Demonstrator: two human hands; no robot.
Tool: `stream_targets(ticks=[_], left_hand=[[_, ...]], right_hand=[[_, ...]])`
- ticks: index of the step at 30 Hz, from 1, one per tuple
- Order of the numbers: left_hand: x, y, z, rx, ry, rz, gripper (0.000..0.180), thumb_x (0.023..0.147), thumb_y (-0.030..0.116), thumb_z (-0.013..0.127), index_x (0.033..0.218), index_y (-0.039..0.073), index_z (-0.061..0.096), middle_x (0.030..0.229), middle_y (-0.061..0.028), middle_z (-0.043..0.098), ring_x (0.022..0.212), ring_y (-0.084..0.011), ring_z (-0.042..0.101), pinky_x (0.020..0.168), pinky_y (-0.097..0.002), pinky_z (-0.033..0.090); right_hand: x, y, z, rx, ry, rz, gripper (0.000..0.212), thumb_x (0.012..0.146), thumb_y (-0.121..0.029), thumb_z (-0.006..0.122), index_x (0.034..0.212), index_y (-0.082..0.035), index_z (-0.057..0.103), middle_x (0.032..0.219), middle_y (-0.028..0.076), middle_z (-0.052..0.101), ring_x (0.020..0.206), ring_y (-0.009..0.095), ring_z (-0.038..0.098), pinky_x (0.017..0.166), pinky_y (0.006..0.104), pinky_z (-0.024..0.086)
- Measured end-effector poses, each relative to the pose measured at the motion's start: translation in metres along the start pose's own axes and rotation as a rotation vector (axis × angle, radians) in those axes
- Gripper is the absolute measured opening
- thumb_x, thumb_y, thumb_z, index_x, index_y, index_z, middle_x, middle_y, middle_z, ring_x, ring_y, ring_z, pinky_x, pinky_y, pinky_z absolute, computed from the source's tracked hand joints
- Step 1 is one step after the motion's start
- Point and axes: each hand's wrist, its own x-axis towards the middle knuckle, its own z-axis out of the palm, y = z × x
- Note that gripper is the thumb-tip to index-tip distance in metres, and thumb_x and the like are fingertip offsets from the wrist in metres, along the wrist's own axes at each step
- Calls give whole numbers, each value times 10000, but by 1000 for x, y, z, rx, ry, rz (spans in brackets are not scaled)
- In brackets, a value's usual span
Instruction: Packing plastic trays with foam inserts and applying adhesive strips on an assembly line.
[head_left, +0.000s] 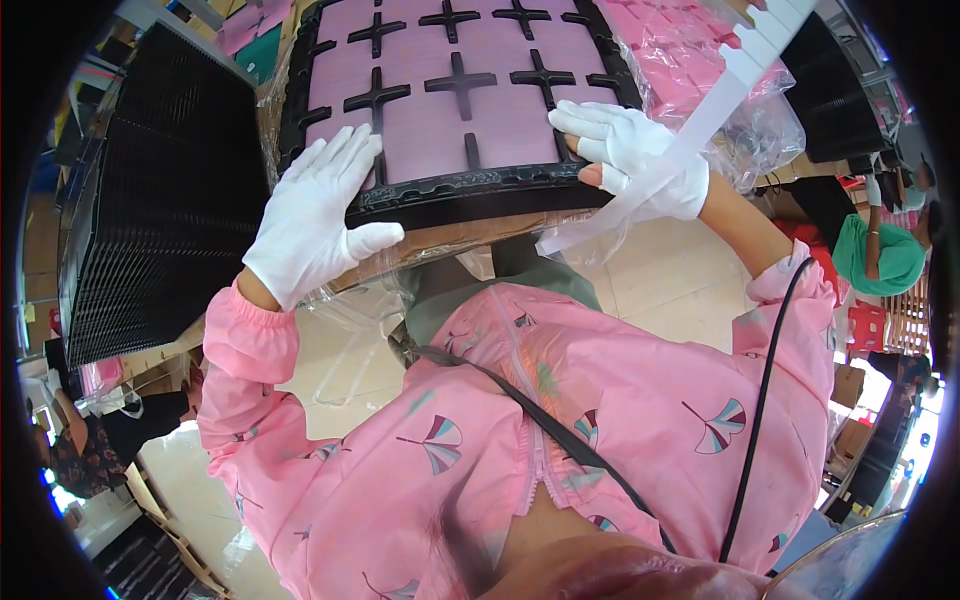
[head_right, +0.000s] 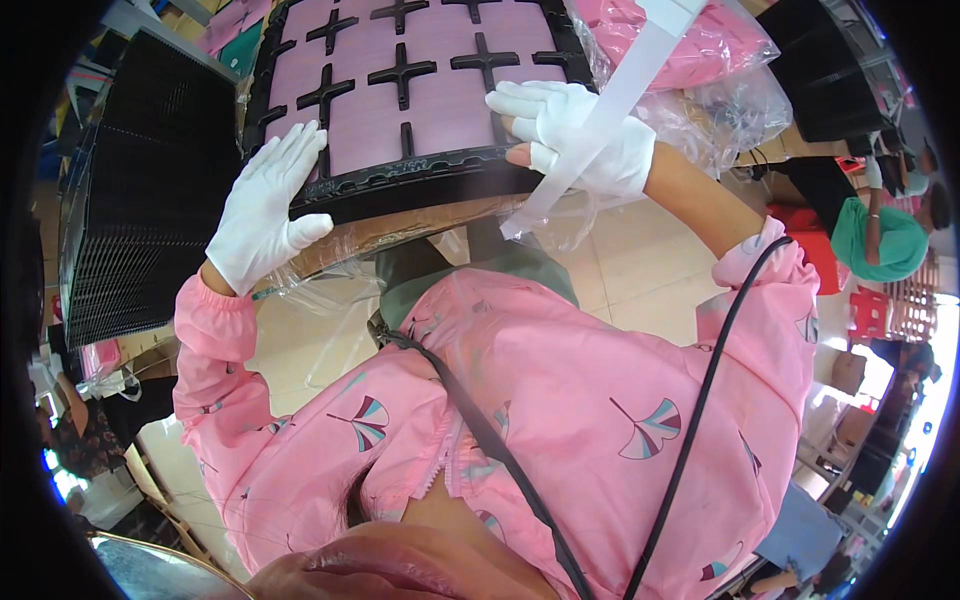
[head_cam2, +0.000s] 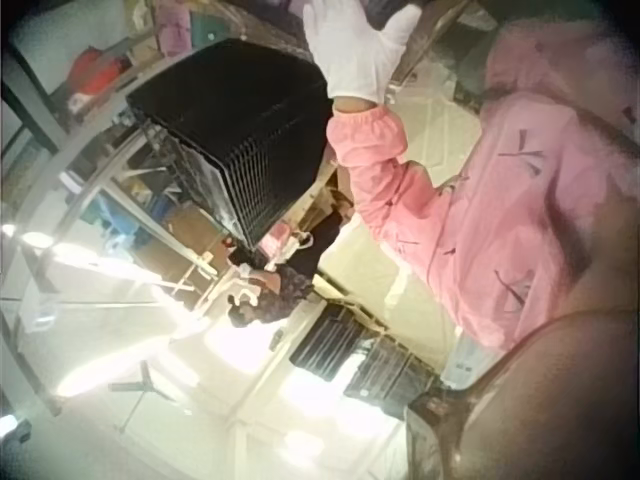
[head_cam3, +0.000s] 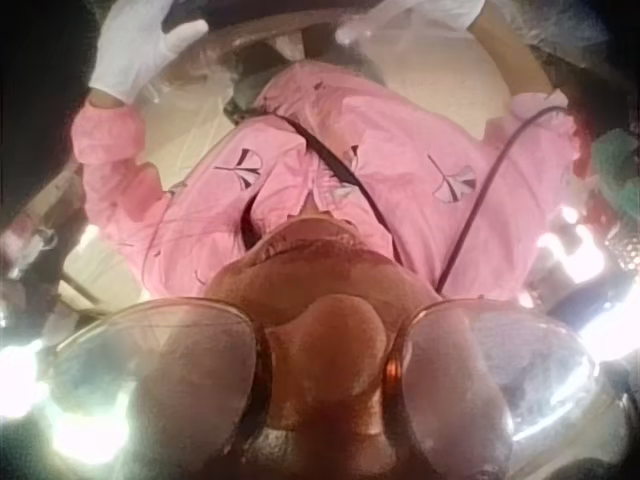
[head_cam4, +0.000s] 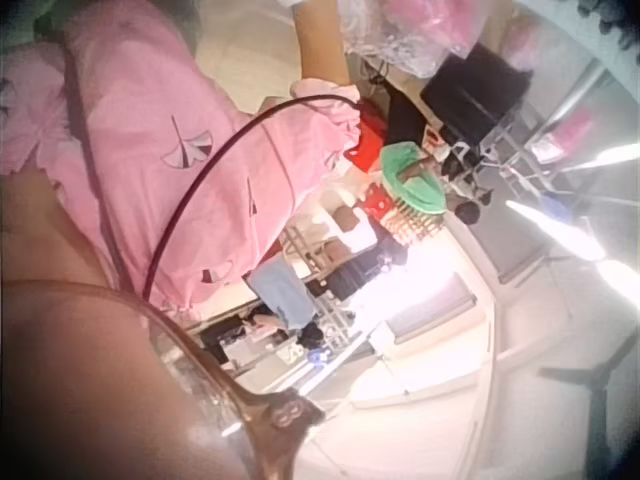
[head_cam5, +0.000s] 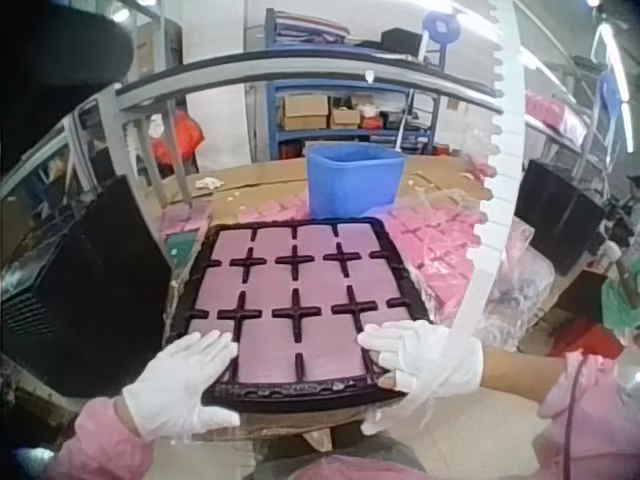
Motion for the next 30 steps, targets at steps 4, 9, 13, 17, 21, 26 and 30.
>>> stream_targets(ticks=[4, 9, 13, 17, 21, 26, 30], left_hand=[[-17, 2, -10, 10, -64, -20, 949, 736, 709, 492, 1295, -56, 424, 1320, -226, 466, 1269, -337, 410, 1082, -422, 274], [-4, -2, -17, 5, -75, 3, 903, 728, 668, 540, 1252, -65, 475, 1282, -226, 504, 1244, -325, 446, 1080, -424, 278], [-9, -2, -19, -11, -108, 28, 884, 725, 649, 563, 1261, -48, 478, 1299, -207, 498, 1262, -300, 431, 1095, -423, 251], [-12, -13, -22, 32, -170, 6, 910, 720, 666, 558, 1293, -33, 453, 1319, -184, 488, 1284, -284, 408, 1118, -434, 199], [7, -4, -21, -8, -172, 7, 932, 718, 672, 538, 1297, -51, 434, 1338, -203, 463, 1299, -313, 386, 1112, -456, 199], [-8, -10, -23, 22, -166, 7, 954, 699, 705, 548, 1289, -39, 454, 1335, -191, 471, 1287, -286, 408, 1113, -453, 198], [11, -5, -21, 31, -193, -9, 962, 701, 717, 534, 1297, -33, 448, 1354, -186, 455, 1295, -279, 401, 1118, -449, 186]], right_hand=[[-25, 7, -4, 23, -138, 132, 412, 864, -247, 515, 1118, 78, 537, 1327, 208, 463, 1256, 370, 406, 1055, 452, 311], [-15, 11, -2, -34, -47, -4, 376, 865, -224, 524, 1111, 60, 546, 1298, 204, 492, 1238, 358, 434, 1061, 441, 308], [-31, 23, 2, 5, 11, -101, 349, 874, -214, 518, 1100, 49, 548, 1280, 194, 511, 1249, 348, 432, 1065, 453, 298], [-36, 33, 0, 29, -44, -111, 338, 858, -232, 527, 1095, 8, 554, 1295, 186, 503, 1269, 340, 418, 1078, 459, 286], [-7, 25, 18, 109, 138, -185, 332, 873, -241, 503, 1121, -28, 559, 1304, 168, 508, 1251, 339, 444, 1061, 458, 322], [-29, 24, -3, 122, 49, -73, 379, 871, -234, 516, 1195, -37, 534, 1256, 169, 534, 1209, 345, 472, 1060, 442, 328], [-12, 15, 5, 121, 73, -46, 392, 864, -227, 522, 1197, -22, 539, 1229, 176, 540, 1183, 343, 481, 1054, 435, 333]])
